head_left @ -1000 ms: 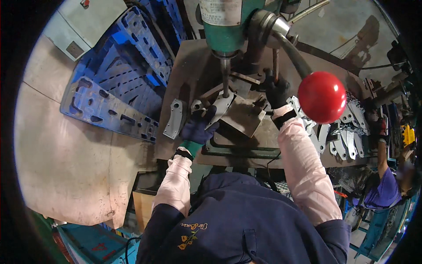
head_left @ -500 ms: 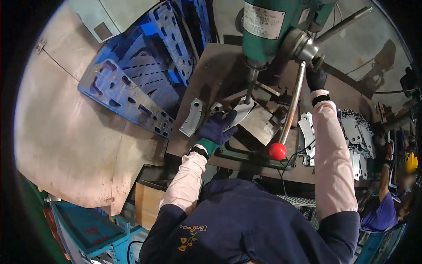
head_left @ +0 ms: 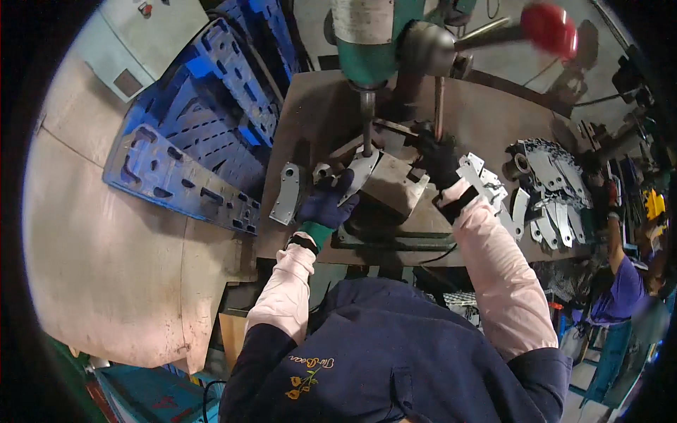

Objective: The recorder uses a bench drill to drill holes in metal plates.

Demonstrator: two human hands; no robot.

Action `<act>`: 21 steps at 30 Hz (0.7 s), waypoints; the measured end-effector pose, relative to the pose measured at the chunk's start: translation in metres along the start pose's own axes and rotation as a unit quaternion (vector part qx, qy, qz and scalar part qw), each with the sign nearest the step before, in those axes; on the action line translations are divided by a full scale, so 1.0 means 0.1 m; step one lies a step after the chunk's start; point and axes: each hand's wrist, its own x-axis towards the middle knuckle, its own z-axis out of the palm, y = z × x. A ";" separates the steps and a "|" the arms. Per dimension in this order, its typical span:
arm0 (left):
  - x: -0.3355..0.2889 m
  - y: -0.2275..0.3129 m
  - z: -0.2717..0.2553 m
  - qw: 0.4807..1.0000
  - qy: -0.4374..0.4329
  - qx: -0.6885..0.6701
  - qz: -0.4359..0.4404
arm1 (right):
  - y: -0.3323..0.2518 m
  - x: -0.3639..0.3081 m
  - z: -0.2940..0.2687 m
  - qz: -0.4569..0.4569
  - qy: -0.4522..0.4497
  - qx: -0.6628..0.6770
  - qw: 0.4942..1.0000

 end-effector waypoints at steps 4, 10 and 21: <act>-0.02 0.02 -0.03 1.000 0.000 -0.005 0.003 | -0.92 -0.40 0.03 0.025 -0.084 0.118 0.989; 0.04 0.12 -0.15 0.999 -0.030 0.017 -0.007 | -2.33 -0.58 -0.11 0.188 -0.126 0.286 0.931; -0.37 -0.02 -0.25 0.985 0.085 -0.136 0.065 | -2.98 0.17 -0.60 0.201 -0.247 0.622 0.715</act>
